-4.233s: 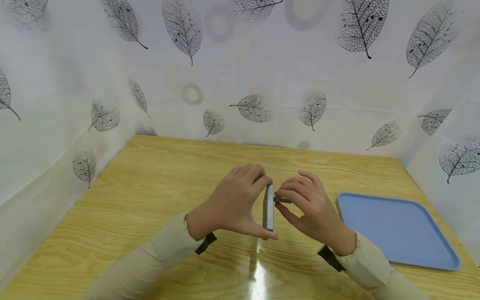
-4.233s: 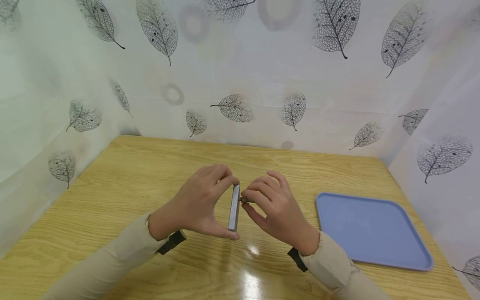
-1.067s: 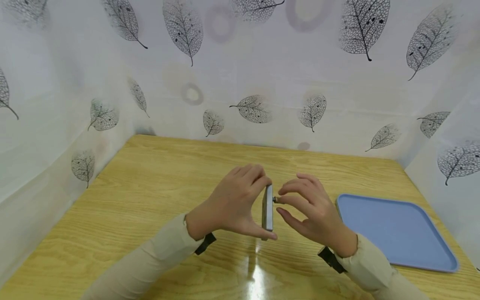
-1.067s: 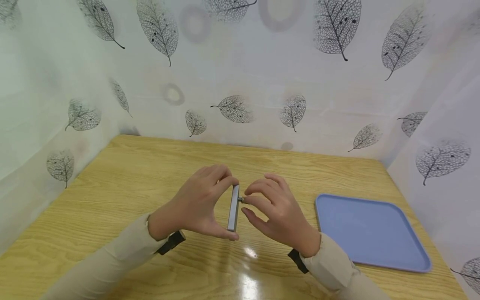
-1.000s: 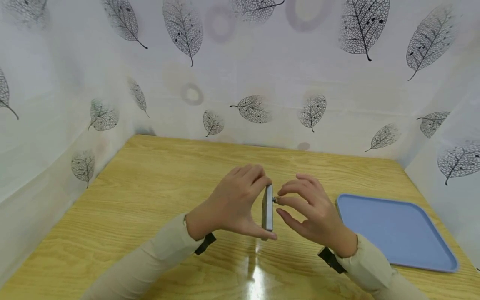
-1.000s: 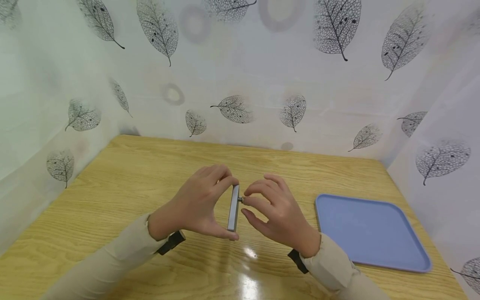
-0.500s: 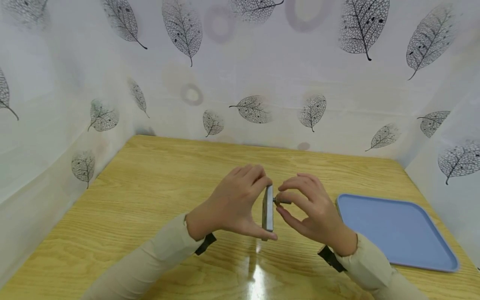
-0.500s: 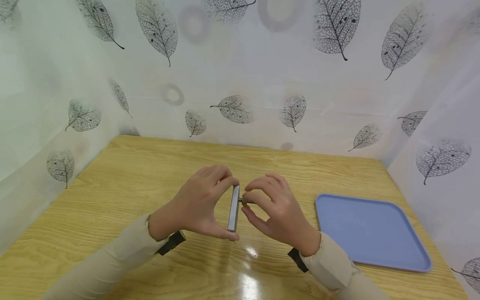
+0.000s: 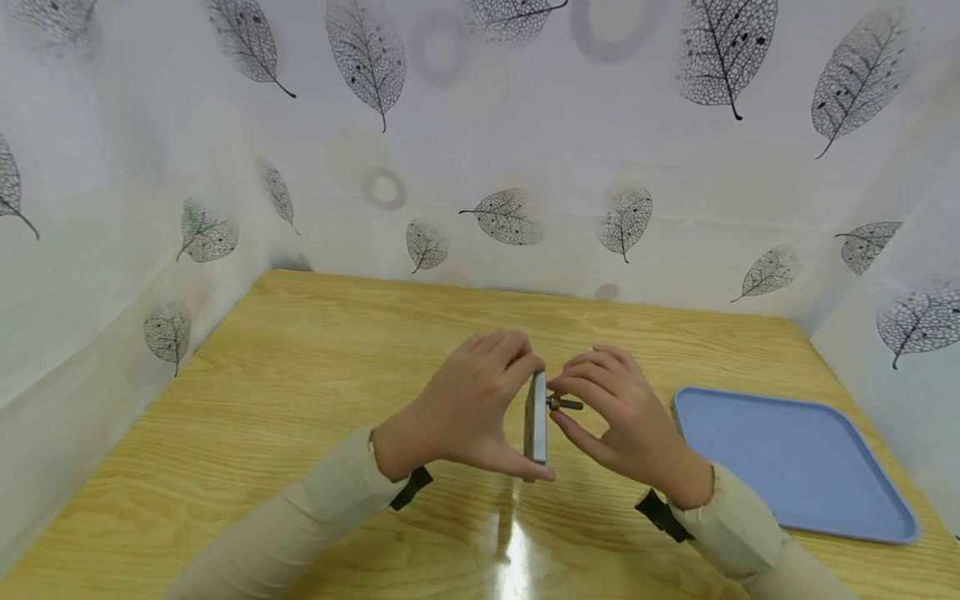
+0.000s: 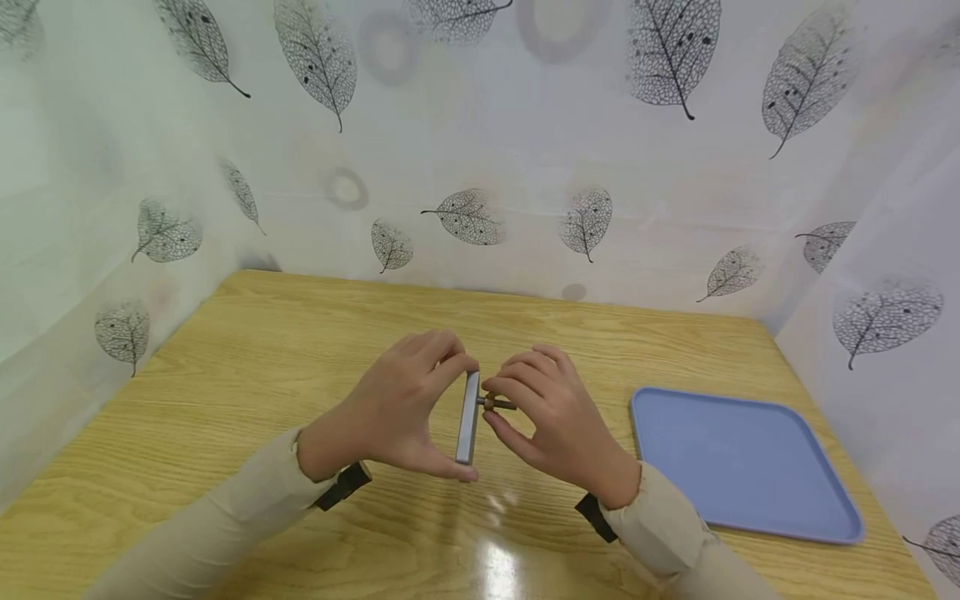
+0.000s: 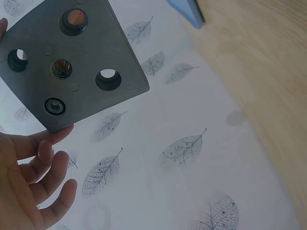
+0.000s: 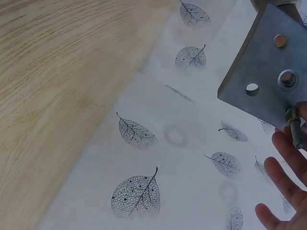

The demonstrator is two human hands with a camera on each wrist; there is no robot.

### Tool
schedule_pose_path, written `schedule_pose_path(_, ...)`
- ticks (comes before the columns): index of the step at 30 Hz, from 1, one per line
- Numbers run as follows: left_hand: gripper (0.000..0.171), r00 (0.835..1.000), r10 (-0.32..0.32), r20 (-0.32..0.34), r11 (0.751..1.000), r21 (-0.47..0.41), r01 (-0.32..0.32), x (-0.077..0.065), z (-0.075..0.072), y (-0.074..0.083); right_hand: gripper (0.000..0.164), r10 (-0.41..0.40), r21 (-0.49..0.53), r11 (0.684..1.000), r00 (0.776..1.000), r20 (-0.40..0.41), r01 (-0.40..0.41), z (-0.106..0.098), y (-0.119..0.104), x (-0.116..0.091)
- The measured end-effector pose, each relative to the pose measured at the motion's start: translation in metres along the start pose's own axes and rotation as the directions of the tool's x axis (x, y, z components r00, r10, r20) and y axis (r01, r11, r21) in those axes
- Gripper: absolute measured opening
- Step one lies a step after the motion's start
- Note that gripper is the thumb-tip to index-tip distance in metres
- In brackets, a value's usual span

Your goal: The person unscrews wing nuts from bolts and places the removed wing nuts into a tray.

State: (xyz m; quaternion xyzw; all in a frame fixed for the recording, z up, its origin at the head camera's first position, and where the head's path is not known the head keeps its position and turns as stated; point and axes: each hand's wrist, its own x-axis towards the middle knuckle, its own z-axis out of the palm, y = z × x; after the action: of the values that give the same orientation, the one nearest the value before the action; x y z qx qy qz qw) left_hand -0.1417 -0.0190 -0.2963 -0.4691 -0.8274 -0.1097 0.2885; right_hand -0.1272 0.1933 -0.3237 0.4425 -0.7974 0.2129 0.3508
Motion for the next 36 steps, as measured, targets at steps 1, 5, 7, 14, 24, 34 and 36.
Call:
schedule_pose_path(1,0.086,1.0,0.0,-0.001,1.0,0.0,0.0,0.0001,0.0,0.0,0.034,-0.012,0.005,1.0,1.0,-0.013,0.012,0.0003,0.0001,0.0004)
schedule_pose_path(5,0.087,1.0,0.004,-0.005,1.0,0.002,-0.004,0.0003,0.0005,-0.0005,0.029,-0.068,0.022,0.997,0.995,-0.071,0.069,0.0008,-0.0002,0.003)
schedule_pose_path(7,0.087,1.0,0.005,-0.005,1.0,0.002,-0.005,0.0005,0.0007,-0.0009,0.027,-0.089,0.028,0.995,0.992,-0.092,0.092,0.0007,-0.0006,0.0045)
schedule_pose_path(14,0.087,1.0,0.004,-0.002,1.0,0.001,-0.004,0.0012,0.0005,-0.0013,0.026,-0.133,0.027,0.99,0.984,-0.118,0.137,0.0007,-0.0016,0.0063)
schedule_pose_path(24,0.087,1.0,0.005,0.002,1.0,-0.011,-0.005,0.0016,0.0006,-0.0014,0.027,-0.124,0.031,0.991,0.983,-0.134,0.129,-0.0011,-0.0019,0.0061)
schedule_pose_path(34,0.086,1.0,0.004,0.005,0.999,-0.036,-0.004,0.001,0.0002,0.0001,0.042,0.105,0.012,0.994,0.993,0.055,-0.106,-0.0037,-0.0014,0.0007)
schedule_pose_path(36,0.086,1.0,0.005,0.007,0.999,-0.037,-0.005,0.0007,0.0006,0.0003,0.042,0.129,0.011,0.991,0.987,0.091,-0.131,-0.0046,-0.0021,0.0002)
